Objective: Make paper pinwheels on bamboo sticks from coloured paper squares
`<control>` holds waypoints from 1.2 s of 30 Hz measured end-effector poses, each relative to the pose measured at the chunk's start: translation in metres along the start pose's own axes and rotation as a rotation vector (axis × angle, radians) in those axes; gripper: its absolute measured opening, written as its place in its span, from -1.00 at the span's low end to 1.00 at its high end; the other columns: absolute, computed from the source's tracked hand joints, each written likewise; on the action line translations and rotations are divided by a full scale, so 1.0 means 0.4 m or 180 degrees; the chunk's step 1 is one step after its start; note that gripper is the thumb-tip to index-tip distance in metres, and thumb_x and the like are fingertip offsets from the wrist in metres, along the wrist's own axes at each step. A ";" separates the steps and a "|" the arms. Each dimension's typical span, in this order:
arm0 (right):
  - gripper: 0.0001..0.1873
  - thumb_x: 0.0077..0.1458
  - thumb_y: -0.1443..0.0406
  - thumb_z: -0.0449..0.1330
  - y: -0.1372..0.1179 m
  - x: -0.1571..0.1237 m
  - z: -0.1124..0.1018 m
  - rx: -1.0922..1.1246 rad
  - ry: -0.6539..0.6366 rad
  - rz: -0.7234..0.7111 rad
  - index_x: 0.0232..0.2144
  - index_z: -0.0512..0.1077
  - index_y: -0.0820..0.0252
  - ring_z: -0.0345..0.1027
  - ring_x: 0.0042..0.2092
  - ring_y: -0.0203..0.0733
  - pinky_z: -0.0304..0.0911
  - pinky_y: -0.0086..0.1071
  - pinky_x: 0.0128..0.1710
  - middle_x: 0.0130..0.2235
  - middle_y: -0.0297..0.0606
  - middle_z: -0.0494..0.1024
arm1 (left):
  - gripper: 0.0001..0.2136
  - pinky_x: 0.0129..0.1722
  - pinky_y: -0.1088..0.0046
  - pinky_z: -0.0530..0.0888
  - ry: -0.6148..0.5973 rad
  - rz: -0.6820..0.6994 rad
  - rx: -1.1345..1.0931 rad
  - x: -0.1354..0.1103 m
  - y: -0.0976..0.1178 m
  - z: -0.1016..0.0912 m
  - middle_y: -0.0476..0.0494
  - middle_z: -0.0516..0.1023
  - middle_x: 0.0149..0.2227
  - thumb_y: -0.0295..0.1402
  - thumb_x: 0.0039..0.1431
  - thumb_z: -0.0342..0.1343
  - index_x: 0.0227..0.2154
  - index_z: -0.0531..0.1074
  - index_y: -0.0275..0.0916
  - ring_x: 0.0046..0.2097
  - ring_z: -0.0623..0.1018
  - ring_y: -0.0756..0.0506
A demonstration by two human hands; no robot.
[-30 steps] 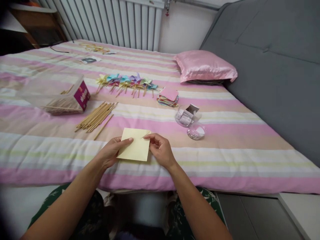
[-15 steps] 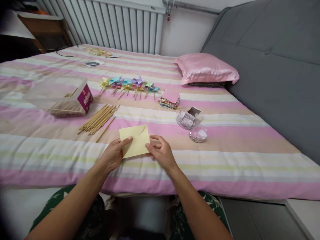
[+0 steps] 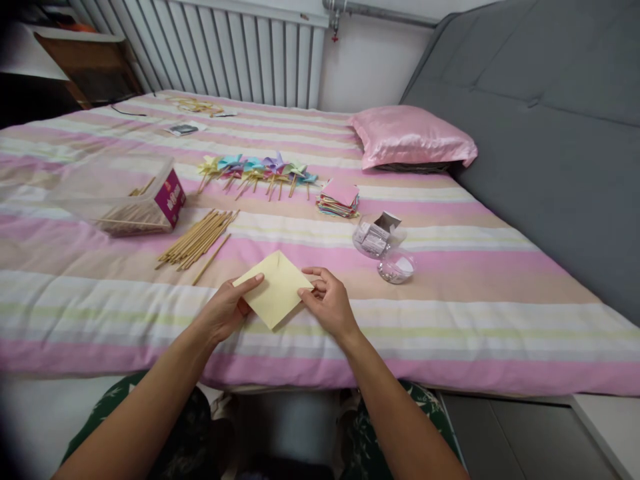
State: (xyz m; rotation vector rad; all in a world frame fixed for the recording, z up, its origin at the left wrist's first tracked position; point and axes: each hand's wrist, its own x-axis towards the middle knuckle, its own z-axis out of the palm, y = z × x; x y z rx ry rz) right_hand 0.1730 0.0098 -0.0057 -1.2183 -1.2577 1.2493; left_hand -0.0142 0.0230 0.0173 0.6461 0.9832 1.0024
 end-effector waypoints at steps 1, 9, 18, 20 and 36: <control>-0.53 -0.07 0.25 0.25 -0.001 0.000 0.000 0.0013 -0.0012 -0.0057 -0.07 0.29 0.19 0.43 -0.35 -0.23 0.28 -0.39 -0.36 -0.31 -0.21 0.57 | -0.72 -0.36 0.48 0.43 0.0022 -0.0030 0.0034 0.000 0.000 -0.001 -0.23 0.60 -0.34 -0.33 -0.10 0.30 -0.31 0.52 -0.39 -0.36 0.53 -0.07; -0.49 -0.04 0.24 0.22 0.003 0.005 -0.010 0.0001 0.0161 -0.0255 -0.01 0.24 0.15 0.39 -0.40 -0.26 0.25 -0.42 -0.42 -0.40 -0.32 0.51 | -0.76 -0.32 0.48 0.44 -0.0038 0.0001 -0.0097 0.002 0.005 -0.002 -0.22 0.61 -0.34 -0.26 -0.07 0.27 -0.41 0.53 -0.37 -0.32 0.54 -0.10; -0.48 -0.05 0.21 0.24 0.002 0.008 -0.013 0.0059 0.0335 -0.0301 -0.02 0.25 0.16 0.36 -0.43 -0.28 0.25 -0.42 -0.43 -0.46 -0.38 0.46 | -0.70 -0.35 0.44 0.45 0.0018 -0.0207 0.0145 0.004 0.004 -0.003 -0.29 0.61 -0.32 -0.25 -0.08 0.27 -0.32 0.54 -0.39 -0.31 0.57 -0.16; -0.47 -0.07 0.21 0.25 0.001 0.008 -0.012 0.0120 0.0323 -0.0288 -0.03 0.25 0.16 0.36 -0.43 -0.28 0.25 -0.43 -0.43 -0.45 -0.38 0.47 | -0.69 -0.36 0.45 0.44 -0.0004 -0.0203 0.0227 0.003 0.004 -0.004 -0.29 0.61 -0.33 -0.24 -0.09 0.28 -0.33 0.55 -0.39 -0.33 0.57 -0.16; -0.48 -0.07 0.15 0.26 0.000 0.001 0.001 0.0251 0.0320 -0.0171 -0.04 0.28 0.15 0.34 -0.46 -0.31 0.22 -0.48 -0.51 -0.43 -0.36 0.50 | -0.68 -0.39 0.43 0.45 -0.0284 -0.0462 0.0519 -0.003 -0.005 -0.005 -0.32 0.62 -0.37 -0.29 -0.20 0.34 -0.37 0.55 -0.40 -0.40 0.56 -0.13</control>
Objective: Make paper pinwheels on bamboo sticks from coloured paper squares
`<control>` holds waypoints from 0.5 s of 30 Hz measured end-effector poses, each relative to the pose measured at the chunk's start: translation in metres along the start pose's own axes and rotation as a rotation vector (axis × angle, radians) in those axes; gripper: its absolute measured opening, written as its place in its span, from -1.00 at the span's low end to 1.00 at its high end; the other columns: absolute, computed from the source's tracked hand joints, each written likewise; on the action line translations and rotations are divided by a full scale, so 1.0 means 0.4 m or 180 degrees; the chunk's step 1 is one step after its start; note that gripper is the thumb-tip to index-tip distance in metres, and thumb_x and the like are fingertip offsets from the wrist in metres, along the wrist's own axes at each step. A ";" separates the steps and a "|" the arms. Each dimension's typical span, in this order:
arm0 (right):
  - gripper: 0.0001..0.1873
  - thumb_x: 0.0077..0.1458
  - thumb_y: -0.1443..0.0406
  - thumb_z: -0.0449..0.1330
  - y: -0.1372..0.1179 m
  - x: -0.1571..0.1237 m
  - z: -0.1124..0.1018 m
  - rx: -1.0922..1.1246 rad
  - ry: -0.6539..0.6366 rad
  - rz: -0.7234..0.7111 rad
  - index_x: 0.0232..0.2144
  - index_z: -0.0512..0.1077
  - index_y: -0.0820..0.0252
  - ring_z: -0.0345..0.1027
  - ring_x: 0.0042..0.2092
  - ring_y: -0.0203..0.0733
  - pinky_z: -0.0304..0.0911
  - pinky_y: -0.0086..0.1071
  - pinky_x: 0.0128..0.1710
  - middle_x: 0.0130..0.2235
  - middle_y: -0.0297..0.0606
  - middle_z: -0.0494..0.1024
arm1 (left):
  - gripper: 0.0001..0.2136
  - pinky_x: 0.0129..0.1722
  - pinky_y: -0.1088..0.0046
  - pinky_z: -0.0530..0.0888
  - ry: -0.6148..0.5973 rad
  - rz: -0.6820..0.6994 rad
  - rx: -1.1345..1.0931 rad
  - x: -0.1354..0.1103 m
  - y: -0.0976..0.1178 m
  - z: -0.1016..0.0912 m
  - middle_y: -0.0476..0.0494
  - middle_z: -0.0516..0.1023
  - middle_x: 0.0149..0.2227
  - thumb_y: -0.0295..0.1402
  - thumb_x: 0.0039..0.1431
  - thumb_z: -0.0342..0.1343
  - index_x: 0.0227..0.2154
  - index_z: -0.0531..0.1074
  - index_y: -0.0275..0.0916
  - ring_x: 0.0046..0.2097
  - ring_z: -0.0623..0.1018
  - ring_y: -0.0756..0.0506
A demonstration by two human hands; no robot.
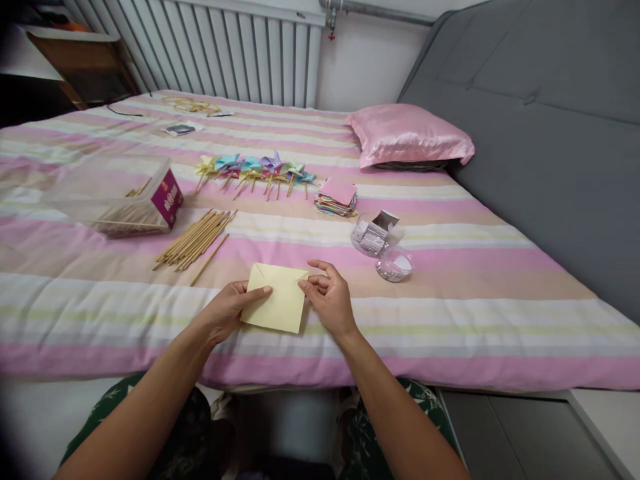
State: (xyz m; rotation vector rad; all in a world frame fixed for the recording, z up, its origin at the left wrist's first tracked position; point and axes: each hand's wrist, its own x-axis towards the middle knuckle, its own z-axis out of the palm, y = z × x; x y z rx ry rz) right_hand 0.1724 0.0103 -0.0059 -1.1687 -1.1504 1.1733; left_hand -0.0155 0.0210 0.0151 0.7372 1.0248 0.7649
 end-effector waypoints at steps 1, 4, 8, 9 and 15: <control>-0.48 -0.06 0.15 0.26 -0.002 -0.001 0.001 0.0037 -0.0019 0.0027 -0.04 0.28 0.15 0.35 -0.45 -0.31 0.22 -0.48 -0.51 -0.42 -0.35 0.51 | -0.69 -0.39 0.43 0.45 0.0018 0.0015 -0.0002 0.000 -0.001 0.000 -0.31 0.62 -0.37 -0.29 -0.20 0.34 -0.37 0.55 -0.40 -0.40 0.56 -0.13; -0.48 -0.06 0.13 0.26 -0.006 -0.006 0.006 0.0273 -0.0252 0.0246 -0.05 0.30 0.16 0.41 -0.42 -0.27 0.26 -0.46 -0.48 -0.38 -0.29 0.54 | -0.69 -0.39 0.43 0.46 0.0086 0.0120 -0.0101 0.000 -0.002 0.001 -0.30 0.62 -0.37 -0.31 -0.20 0.34 -0.35 0.55 -0.39 -0.40 0.56 -0.13; -0.54 -0.09 0.14 0.29 -0.008 -0.016 0.014 0.0550 -0.0799 0.0522 -0.12 0.37 0.19 0.47 -0.31 -0.16 0.36 -0.31 -0.28 -0.27 -0.19 0.58 | -0.70 -0.40 0.44 0.46 0.0156 0.0233 -0.0219 -0.003 -0.001 0.004 -0.28 0.62 -0.39 -0.32 -0.18 0.33 -0.35 0.54 -0.39 -0.41 0.55 -0.11; -0.53 -0.10 0.15 0.30 -0.007 -0.018 0.016 0.0577 -0.0881 0.0557 -0.13 0.38 0.19 0.48 -0.28 -0.14 0.36 -0.27 -0.24 -0.26 -0.18 0.58 | -0.70 -0.40 0.45 0.46 0.0159 0.0227 -0.0219 -0.004 0.000 0.005 -0.28 0.62 -0.39 -0.32 -0.18 0.33 -0.35 0.54 -0.40 -0.41 0.55 -0.11; -0.53 -0.16 0.20 0.34 -0.004 -0.019 0.016 0.0711 -0.0840 0.0634 -0.15 0.39 0.21 0.49 -0.27 -0.11 0.37 -0.22 -0.20 -0.25 -0.17 0.59 | -0.73 -0.40 0.47 0.45 -0.0018 0.0182 -0.0176 -0.004 0.003 0.001 -0.28 0.62 -0.39 -0.31 -0.12 0.31 -0.35 0.55 -0.40 -0.42 0.55 -0.09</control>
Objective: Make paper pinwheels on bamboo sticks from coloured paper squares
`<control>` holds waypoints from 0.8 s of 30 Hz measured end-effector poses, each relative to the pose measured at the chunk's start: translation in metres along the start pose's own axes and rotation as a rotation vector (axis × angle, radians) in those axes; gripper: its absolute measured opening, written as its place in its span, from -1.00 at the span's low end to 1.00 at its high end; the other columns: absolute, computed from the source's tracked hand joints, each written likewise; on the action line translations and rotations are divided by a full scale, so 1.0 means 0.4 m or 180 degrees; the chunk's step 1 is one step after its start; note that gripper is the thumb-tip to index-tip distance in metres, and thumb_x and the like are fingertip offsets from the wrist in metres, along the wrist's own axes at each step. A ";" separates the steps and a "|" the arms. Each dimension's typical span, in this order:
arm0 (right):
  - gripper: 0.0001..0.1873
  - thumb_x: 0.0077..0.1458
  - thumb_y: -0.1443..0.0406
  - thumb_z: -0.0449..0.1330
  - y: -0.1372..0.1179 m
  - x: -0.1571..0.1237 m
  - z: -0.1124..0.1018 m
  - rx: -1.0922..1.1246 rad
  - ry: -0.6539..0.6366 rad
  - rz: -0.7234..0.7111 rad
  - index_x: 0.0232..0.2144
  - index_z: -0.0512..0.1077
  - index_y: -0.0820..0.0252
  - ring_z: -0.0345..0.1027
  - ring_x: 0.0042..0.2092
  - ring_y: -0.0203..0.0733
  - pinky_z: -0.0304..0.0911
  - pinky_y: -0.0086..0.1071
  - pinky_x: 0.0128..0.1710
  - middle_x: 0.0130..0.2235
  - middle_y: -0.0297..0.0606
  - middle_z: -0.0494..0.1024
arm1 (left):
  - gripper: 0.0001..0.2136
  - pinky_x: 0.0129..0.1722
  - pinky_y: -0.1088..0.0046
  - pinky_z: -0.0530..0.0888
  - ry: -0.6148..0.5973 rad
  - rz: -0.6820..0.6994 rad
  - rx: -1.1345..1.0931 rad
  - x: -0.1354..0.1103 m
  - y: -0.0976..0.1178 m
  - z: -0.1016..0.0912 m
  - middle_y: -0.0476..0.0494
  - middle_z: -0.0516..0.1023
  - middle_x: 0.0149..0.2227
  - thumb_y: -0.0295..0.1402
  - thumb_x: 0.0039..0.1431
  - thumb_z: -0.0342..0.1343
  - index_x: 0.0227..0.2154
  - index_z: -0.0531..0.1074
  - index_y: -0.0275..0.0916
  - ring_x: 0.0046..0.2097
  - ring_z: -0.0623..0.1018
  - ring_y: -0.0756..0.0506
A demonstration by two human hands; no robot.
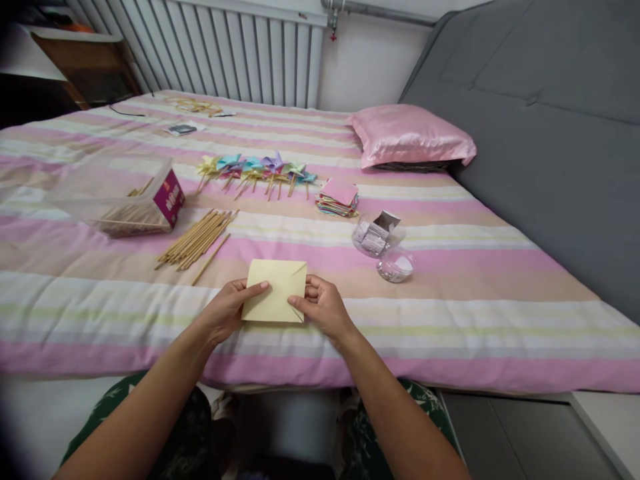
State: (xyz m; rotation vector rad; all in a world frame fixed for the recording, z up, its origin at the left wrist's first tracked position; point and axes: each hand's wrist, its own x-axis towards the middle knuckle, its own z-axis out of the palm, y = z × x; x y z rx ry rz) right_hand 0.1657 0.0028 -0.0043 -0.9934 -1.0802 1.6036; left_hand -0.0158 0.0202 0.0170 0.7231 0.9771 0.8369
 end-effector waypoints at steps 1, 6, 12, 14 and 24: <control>-0.53 -0.15 0.21 0.34 0.000 0.001 -0.001 0.0023 0.0033 -0.0018 -0.16 0.39 0.21 0.49 -0.27 -0.11 0.36 -0.21 -0.19 -0.25 -0.16 0.59 | -0.72 -0.40 0.47 0.45 -0.0050 0.0003 0.0007 0.000 0.000 -0.001 -0.28 0.62 -0.38 -0.30 -0.11 0.30 -0.35 0.55 -0.40 -0.42 0.54 -0.09; -0.55 -0.16 0.23 0.35 -0.002 0.005 -0.004 0.0193 0.0272 -0.0142 -0.17 0.39 0.23 0.49 -0.24 -0.09 0.35 -0.22 -0.16 -0.24 -0.15 0.59 | -0.69 -0.36 0.46 0.45 -0.0201 0.0079 0.0064 0.001 0.000 -0.003 -0.27 0.61 -0.33 -0.28 -0.09 0.28 -0.28 0.55 -0.38 -0.37 0.55 -0.09; -0.57 -0.15 0.23 0.34 0.000 0.010 -0.010 0.0323 0.0686 -0.0269 -0.17 0.39 0.19 0.49 -0.25 -0.10 0.36 -0.30 -0.26 -0.21 -0.17 0.59 | -0.74 -0.46 0.64 0.40 0.0018 0.0151 0.0258 0.007 -0.003 -0.008 -0.14 0.59 -0.45 -0.33 -0.15 0.33 -0.35 0.55 -0.37 -0.46 0.52 0.04; -0.59 -0.13 0.23 0.34 0.002 0.011 -0.014 0.0272 0.0769 -0.0330 -0.18 0.40 0.20 0.49 -0.23 -0.11 0.36 -0.31 -0.24 -0.21 -0.17 0.59 | -0.73 -0.46 0.65 0.39 0.0051 0.0156 0.0283 0.008 -0.003 -0.009 -0.12 0.57 -0.50 -0.33 -0.15 0.33 -0.35 0.54 -0.37 -0.47 0.52 0.05; -0.62 -0.10 0.25 0.32 0.003 0.012 -0.016 0.0260 0.0772 -0.0394 -0.18 0.41 0.20 0.48 -0.19 -0.12 0.34 -0.31 -0.19 -0.18 -0.16 0.58 | -0.78 -0.47 0.65 0.37 0.0135 0.0148 0.0303 0.007 -0.002 -0.006 -0.05 0.53 -0.57 -0.32 -0.19 0.35 -0.48 0.50 -0.34 -0.48 0.51 0.06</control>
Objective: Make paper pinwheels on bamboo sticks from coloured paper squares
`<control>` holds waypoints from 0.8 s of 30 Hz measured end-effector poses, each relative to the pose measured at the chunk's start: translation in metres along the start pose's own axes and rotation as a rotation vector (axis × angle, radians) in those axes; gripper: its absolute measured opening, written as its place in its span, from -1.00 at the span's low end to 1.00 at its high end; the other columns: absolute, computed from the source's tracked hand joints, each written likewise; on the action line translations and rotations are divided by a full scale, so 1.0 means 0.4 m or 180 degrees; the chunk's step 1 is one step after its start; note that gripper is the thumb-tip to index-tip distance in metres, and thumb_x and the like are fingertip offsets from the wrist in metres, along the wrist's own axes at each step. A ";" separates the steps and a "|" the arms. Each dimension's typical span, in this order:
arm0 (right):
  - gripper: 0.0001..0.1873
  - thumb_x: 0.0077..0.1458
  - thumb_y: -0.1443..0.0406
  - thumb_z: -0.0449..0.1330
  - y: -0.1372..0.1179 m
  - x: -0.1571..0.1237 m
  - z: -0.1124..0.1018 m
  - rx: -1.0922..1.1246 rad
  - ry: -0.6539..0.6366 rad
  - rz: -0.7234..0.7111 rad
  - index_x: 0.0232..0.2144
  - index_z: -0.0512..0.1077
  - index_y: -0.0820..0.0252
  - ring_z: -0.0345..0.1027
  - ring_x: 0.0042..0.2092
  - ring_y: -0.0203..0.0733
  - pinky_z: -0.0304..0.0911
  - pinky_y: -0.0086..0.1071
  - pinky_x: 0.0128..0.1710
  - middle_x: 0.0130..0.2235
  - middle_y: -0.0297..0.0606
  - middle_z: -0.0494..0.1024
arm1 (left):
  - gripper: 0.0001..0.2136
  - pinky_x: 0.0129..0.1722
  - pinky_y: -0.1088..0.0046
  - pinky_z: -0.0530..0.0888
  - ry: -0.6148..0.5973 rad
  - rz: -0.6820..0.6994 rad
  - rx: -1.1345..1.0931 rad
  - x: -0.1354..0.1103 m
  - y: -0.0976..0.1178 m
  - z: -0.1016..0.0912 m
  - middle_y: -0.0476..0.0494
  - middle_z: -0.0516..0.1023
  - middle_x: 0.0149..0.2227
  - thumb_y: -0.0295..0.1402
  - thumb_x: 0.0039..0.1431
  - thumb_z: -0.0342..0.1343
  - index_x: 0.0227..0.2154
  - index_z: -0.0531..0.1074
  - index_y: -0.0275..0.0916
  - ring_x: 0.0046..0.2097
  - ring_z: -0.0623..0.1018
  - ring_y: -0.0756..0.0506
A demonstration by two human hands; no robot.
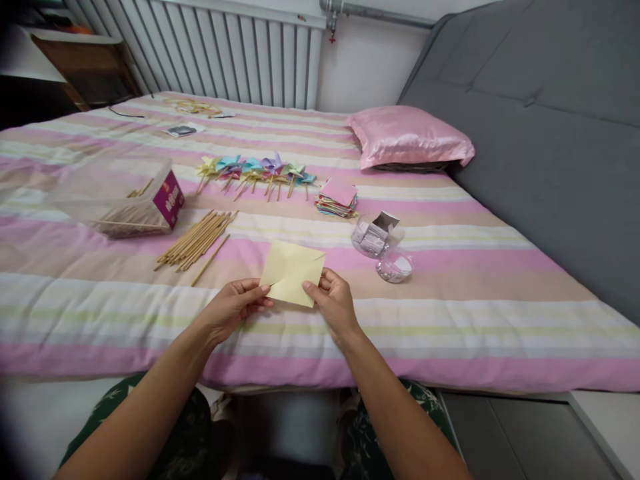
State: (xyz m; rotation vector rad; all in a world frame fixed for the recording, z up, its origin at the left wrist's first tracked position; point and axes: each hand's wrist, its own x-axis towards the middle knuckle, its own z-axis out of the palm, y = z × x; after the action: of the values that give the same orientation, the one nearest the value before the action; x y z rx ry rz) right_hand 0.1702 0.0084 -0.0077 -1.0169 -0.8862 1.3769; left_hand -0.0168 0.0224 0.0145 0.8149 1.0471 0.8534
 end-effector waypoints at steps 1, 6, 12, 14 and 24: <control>-0.62 -0.10 0.25 0.32 0.000 0.000 0.000 0.0001 0.0005 0.0000 -0.18 0.40 0.20 0.48 -0.19 -0.12 0.34 -0.30 -0.18 -0.19 -0.16 0.58 | -0.78 -0.47 0.65 0.37 -0.0005 -0.0001 0.0007 0.000 0.000 0.000 -0.05 0.53 -0.56 -0.32 -0.19 0.35 -0.48 0.50 -0.34 -0.48 0.51 0.06; -0.64 -0.10 0.23 0.31 -0.009 -0.001 0.001 0.0024 0.0012 0.0020 -0.20 0.42 0.19 0.48 -0.22 -0.12 0.34 -0.28 -0.18 -0.21 -0.18 0.59 | -0.76 -0.42 0.58 0.40 -0.0116 0.0071 -0.0104 -0.003 -0.001 -0.001 -0.10 0.56 -0.47 -0.30 -0.14 0.33 -0.42 0.53 -0.34 -0.44 0.52 0.01; -0.61 -0.10 0.17 0.30 -0.018 -0.004 0.003 -0.0070 -0.0171 0.0245 -0.17 0.48 0.17 0.47 -0.28 -0.17 0.33 -0.34 -0.26 -0.24 -0.21 0.60 | -0.67 -0.35 0.50 0.41 -0.0361 0.0175 -0.0493 -0.005 0.008 -0.001 -0.18 0.60 -0.39 -0.15 -0.01 0.20 -0.30 0.55 -0.34 -0.36 0.53 -0.06; -0.61 -0.08 0.16 0.29 -0.016 -0.004 0.003 -0.0116 -0.0286 0.0309 -0.16 0.48 0.16 0.46 -0.27 -0.19 0.32 -0.38 -0.28 -0.21 -0.20 0.60 | -0.65 -0.37 0.53 0.39 -0.0346 0.0123 -0.0508 -0.005 0.009 -0.002 -0.17 0.60 -0.39 -0.13 -0.02 0.21 -0.27 0.56 -0.33 -0.37 0.53 -0.05; -0.65 -0.10 0.15 0.30 0.003 0.000 -0.005 -0.0744 -0.0229 -0.0116 -0.23 0.52 0.16 0.43 -0.28 -0.19 0.31 -0.40 -0.34 -0.22 -0.21 0.58 | -0.68 -0.42 0.53 0.36 -0.0666 -0.0149 -0.0080 -0.015 0.002 0.006 -0.20 0.60 -0.42 -0.19 -0.04 0.25 -0.31 0.57 -0.35 -0.42 0.51 -0.04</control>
State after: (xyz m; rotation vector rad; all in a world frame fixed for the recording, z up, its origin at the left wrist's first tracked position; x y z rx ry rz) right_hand 0.1718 0.0083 -0.0095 -1.1269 -1.1340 1.3071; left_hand -0.0161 0.0172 0.0181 0.8364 0.8662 0.7237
